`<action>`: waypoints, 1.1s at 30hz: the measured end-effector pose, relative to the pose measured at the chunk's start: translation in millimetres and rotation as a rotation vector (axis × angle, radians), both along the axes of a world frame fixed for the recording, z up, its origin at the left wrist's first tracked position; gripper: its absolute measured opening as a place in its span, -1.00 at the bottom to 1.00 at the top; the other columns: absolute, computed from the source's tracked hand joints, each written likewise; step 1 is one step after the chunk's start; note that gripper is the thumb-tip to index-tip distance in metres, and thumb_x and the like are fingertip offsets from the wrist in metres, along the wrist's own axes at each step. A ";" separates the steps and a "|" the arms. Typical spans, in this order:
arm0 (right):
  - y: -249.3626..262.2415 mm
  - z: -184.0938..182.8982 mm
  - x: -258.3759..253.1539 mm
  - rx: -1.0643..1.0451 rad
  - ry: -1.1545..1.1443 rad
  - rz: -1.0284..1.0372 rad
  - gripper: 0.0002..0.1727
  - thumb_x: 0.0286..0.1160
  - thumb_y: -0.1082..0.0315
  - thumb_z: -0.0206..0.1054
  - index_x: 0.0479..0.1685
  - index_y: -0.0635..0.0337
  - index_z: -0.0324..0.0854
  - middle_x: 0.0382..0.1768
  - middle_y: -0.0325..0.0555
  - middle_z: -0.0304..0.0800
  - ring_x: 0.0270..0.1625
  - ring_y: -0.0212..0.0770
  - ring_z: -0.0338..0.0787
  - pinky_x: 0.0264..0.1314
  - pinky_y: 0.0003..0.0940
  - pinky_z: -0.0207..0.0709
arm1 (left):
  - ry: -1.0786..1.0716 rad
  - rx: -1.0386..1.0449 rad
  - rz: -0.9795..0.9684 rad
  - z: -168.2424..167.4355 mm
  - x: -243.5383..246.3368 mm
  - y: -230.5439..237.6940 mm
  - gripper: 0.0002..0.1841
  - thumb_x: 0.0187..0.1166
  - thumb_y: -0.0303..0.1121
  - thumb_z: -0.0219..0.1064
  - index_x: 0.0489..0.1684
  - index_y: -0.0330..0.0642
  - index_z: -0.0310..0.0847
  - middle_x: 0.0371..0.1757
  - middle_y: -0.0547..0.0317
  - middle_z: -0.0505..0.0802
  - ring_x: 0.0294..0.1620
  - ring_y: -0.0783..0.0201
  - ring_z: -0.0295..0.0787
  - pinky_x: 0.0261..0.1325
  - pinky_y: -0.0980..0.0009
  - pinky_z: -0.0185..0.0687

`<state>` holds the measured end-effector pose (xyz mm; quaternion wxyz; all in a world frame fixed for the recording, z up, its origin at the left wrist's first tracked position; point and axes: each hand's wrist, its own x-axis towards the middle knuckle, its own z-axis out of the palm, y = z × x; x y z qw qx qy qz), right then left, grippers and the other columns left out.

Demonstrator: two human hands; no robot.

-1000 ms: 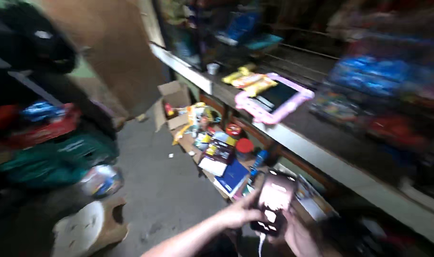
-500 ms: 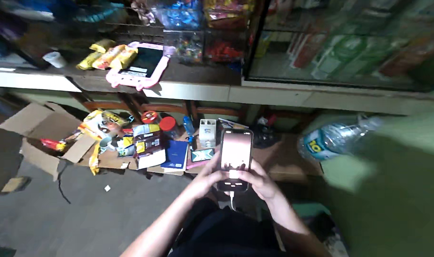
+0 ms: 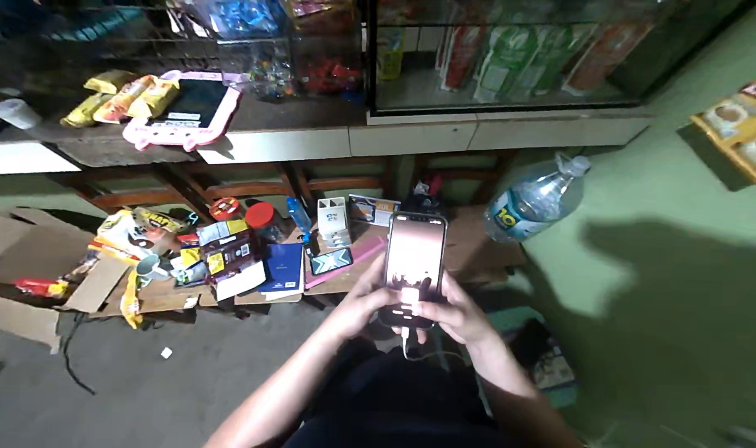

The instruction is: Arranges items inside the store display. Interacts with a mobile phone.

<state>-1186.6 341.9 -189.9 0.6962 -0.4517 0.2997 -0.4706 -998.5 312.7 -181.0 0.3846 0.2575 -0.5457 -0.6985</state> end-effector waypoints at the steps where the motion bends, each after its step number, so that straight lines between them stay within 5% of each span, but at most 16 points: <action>1: 2.7 1.6 0.7 0.013 0.002 -0.041 -0.41 0.30 0.44 0.34 0.32 0.25 0.17 -0.16 -0.25 0.87 -0.37 -0.31 0.91 -0.57 -0.45 0.75 | -0.001 -0.006 -0.005 0.5 -2.5 0.8 -0.44 0.47 -0.42 0.11 0.52 -0.26 0.12 0.02 0.47 0.80 -0.02 0.56 0.80 0.05 0.50 0.79; 12: 13.7 7.9 -2.4 0.011 0.029 -0.134 -0.56 0.41 0.54 0.26 0.26 0.26 0.25 -0.20 -0.22 0.88 -0.40 -0.33 0.90 -0.58 -0.48 0.74 | -0.009 -0.043 -0.041 4.4 -12.1 6.0 -0.49 0.57 -0.44 0.05 0.53 -0.28 0.11 0.06 0.43 0.79 0.05 0.55 0.79 0.18 0.46 0.75; 22: 13.5 11.9 1.3 0.013 0.043 -0.087 -0.55 0.40 0.51 0.26 0.26 0.26 0.24 -0.21 -0.22 0.88 -0.42 -0.34 0.89 -0.60 -0.51 0.72 | -0.070 0.008 0.038 11.4 -9.1 14.5 -0.53 0.70 -0.36 -0.09 0.57 -0.27 0.10 0.00 0.38 0.79 -0.04 0.53 0.81 0.04 0.48 0.79; 30: 15.2 18.4 4.1 0.041 0.089 -0.107 -0.39 0.17 0.54 0.21 0.34 0.25 0.16 -0.21 -0.30 0.85 -0.45 -0.40 0.86 -0.65 -0.53 0.67 | -0.098 0.012 0.081 17.9 -7.1 21.2 -0.49 0.72 -0.38 -0.18 0.66 -0.32 -0.02 0.04 0.39 0.78 -0.07 0.59 0.80 -0.01 0.55 0.79; 33: 15.7 18.0 4.1 0.027 0.085 -0.093 -0.37 0.11 0.55 0.25 0.31 0.25 0.16 -0.20 -0.30 0.85 -0.44 -0.40 0.87 -0.64 -0.54 0.67 | -0.090 -0.007 0.057 14.0 -3.4 19.8 -0.43 0.59 -0.41 -0.14 0.65 -0.31 -0.02 0.07 0.39 0.75 -0.05 0.59 0.78 -0.02 0.54 0.77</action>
